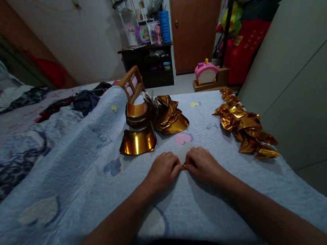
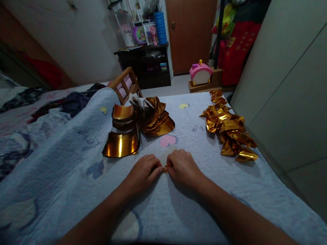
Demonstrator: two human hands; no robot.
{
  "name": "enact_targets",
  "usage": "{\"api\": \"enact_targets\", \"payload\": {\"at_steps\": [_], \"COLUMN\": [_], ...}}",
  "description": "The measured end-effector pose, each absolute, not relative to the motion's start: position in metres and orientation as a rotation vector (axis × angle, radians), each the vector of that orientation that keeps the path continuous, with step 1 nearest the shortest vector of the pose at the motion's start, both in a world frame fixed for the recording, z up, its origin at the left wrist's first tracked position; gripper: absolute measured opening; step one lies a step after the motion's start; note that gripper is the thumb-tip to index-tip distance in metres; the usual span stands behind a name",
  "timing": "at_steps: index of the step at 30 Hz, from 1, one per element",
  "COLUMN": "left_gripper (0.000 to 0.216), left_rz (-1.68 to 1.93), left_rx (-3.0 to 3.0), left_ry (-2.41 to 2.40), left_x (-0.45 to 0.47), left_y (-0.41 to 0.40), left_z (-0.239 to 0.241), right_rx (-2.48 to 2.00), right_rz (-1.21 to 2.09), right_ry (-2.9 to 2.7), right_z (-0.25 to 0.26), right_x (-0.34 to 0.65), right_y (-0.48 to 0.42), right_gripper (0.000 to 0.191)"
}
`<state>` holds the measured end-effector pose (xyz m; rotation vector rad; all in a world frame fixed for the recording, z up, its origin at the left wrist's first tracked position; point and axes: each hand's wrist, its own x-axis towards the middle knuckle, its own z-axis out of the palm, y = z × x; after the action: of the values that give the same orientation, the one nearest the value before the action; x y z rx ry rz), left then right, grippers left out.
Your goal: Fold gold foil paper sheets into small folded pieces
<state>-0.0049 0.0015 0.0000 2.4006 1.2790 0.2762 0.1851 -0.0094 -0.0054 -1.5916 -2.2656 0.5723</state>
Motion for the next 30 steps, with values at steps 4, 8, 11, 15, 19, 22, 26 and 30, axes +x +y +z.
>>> {"api": "enact_targets", "payload": {"at_steps": [4, 8, 11, 15, 19, 22, 26, 30], "left_gripper": [0.018, 0.016, 0.014, 0.015, 0.015, 0.014, 0.011, 0.010], "left_rz": [0.258, 0.254, 0.264, 0.275, 0.280, 0.289, 0.328, 0.332], "left_rx": [2.438, 2.418, 2.391, 2.373, 2.367, 2.349, 2.326, 2.310], "left_ry": [1.327, 1.303, 1.261, 1.271, 1.299, 1.338, 1.360, 1.393], "left_x": [-0.0034, -0.0048, -0.0069, -0.0068, -0.0035, -0.0017, -0.0011, 0.0001], "left_y": [0.0002, 0.0000, 0.0000, -0.0004, -0.0013, -0.0022, -0.0038, -0.0053], "left_z": [-0.0021, 0.0009, 0.0031, 0.0035, 0.0034, 0.0032, 0.0024, 0.0019], "right_rx": [-1.590, -1.607, -1.619, -1.644, -1.654, -1.659, -1.673, -1.678], "right_rz": [0.561, 0.561, 0.564, 0.552, 0.542, 0.550, 0.559, 0.554], "right_ry": [-2.269, -2.272, -2.272, -2.293, -2.314, -2.319, -2.311, -2.321], "right_z": [-0.0054, -0.0048, -0.0037, -0.0027, -0.0013, 0.0005, 0.0023, 0.0030], "right_x": [0.1847, 0.1845, 0.1842, 0.1837, 0.1829, 0.1822, 0.1819, 0.1816], "right_y": [-0.0093, -0.0096, -0.0104, -0.0106, -0.0098, -0.0096, -0.0100, -0.0100], "right_gripper": [0.007, 0.007, 0.006, 0.007, 0.011, 0.012, 0.011, 0.011]}}
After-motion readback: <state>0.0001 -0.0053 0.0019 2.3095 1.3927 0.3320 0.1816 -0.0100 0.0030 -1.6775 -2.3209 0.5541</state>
